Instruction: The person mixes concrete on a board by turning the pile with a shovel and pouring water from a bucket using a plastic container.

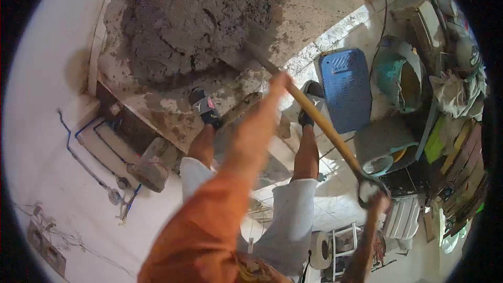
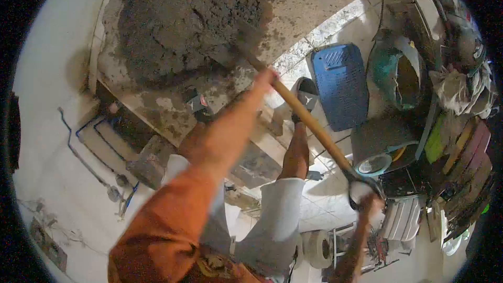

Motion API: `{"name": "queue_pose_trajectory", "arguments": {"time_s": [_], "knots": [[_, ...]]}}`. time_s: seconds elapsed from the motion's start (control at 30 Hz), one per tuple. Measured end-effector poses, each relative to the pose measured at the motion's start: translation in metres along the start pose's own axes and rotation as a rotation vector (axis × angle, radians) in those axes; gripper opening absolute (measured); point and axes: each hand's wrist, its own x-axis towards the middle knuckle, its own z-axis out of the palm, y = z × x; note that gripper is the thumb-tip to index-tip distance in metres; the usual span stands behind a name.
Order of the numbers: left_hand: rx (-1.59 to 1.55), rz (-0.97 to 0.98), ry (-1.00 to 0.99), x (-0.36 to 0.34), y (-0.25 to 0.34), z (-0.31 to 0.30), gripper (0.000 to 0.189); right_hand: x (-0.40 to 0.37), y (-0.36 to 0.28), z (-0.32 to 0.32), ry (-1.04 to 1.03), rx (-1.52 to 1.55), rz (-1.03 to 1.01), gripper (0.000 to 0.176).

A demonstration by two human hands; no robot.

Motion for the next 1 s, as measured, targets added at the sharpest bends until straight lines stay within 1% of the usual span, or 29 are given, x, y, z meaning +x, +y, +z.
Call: {"name": "queue_pose_trajectory", "arguments": {"time_s": [0.03,0.07,0.1,0.13,0.17,0.2,0.23,0.33,0.43,0.47,0.5,0.53,0.57,0.6,0.63,0.67,0.7,0.73,0.77,0.8,0.83,0.87,0.9,0.93,0.97,1.0], "knots": [[-0.032,0.027,0.023,0.016,0.041,-0.036,0.013,-0.035,-0.059,0.108,-0.202,-0.390,-0.317,0.021],[-0.063,0.040,0.050,0.019,0.067,-0.055,0.012,-0.059,-0.061,0.140,-0.263,-0.102,-0.299,0.019],[-0.077,0.042,0.086,0.009,0.075,-0.066,0.012,-0.086,-0.065,0.167,0.072,0.092,0.038,0.018],[-0.043,0.051,0.137,-0.007,0.075,-0.068,0.011,-0.111,-0.071,0.181,0.168,0.202,0.149,0.019],[-0.009,0.059,0.188,-0.024,0.075,-0.071,0.011,-0.128,-0.073,0.179,0.138,0.239,0.178,0.021],[0.014,0.058,0.238,-0.047,0.065,-0.071,0.012,-0.137,-0.068,0.167,0.168,0.230,0.262,0.019],[0.018,0.068,0.248,-0.063,0.062,-0.068,0.011,-0.141,-0.060,0.158,0.204,0.233,0.339,0.017],[0.022,0.117,0.278,-0.110,0.052,-0.061,0.011,-0.140,-0.052,0.126,0.238,0.157,0.417,0.010],[0.008,0.213,0.329,-0.146,0.064,-0.055,0.013,-0.126,-0.080,0.111,0.102,0.087,0.586,0.009],[0.003,0.237,0.358,-0.160,0.077,-0.051,0.014,-0.113,-0.089,0.109,0.028,0.129,0.714,0.011],[-0.004,0.263,0.386,-0.176,0.094,-0.045,0.014,-0.084,-0.068,0.089,-0.214,0.159,0.880,0.014],[0.137,0.243,0.418,-0.192,0.112,-0.044,0.018,-0.074,-0.076,0.093,-0.341,0.135,0.876,0.014],[0.247,0.300,0.472,-0.205,0.128,-0.042,0.019,-0.065,-0.083,0.096,-0.464,0.107,0.870,0.014],[0.358,0.359,0.527,-0.214,0.144,-0.040,0.021,-0.036,-0.041,0.080,-0.737,-0.125,0.714,0.020],[0.465,0.420,0.577,-0.217,0.161,-0.037,0.022,-0.006,0.004,0.063,-0.965,-0.339,0.497,0.029],[0.557,0.467,0.573,-0.213,0.179,-0.036,0.025,-0.012,-0.030,0.091,-0.988,-0.273,0.678,0.029],[0.654,0.504,0.572,-0.206,0.196,-0.038,0.027,-0.041,-0.092,0.122,-0.967,0.037,0.933,0.026],[0.749,0.531,0.577,-0.203,0.206,-0.045,0.030,-0.076,-0.165,0.160,-0.900,0.314,1.203,0.022],[0.617,0.514,0.610,-0.195,0.213,-0.058,0.028,-0.069,-0.147,0.148,-0.907,0.076,0.691,0.020],[0.494,0.500,0.629,-0.178,0.219,-0.071,0.026,-0.063,-0.117,0.135,-0.863,-0.139,0.172,0.018],[0.374,0.463,0.658,-0.175,0.211,-0.082,0.024,-0.078,-0.167,0.149,-0.653,-0.420,0.371,0.017],[0.257,0.409,0.547,-0.201,0.199,-0.092,0.022,-0.098,-0.225,0.168,-0.446,-0.640,0.610,0.015],[0.130,0.388,0.423,-0.233,0.204,-0.086,0.021,-0.105,-0.229,0.153,-0.301,-0.223,0.449,0.017],[0.006,0.394,0.270,-0.254,0.228,-0.065,0.020,-0.128,-0.291,0.162,-0.184,-0.276,0.375,0.025],[-0.082,0.417,0.182,-0.269,0.249,-0.044,0.018,-0.138,-0.312,0.152,-0.214,-0.033,0.118,0.033],[-0.173,0.419,0.105,-0.290,0.259,-0.029,0.017,-0.136,-0.341,0.137,-0.112,-0.337,-0.128,0.042]]}}
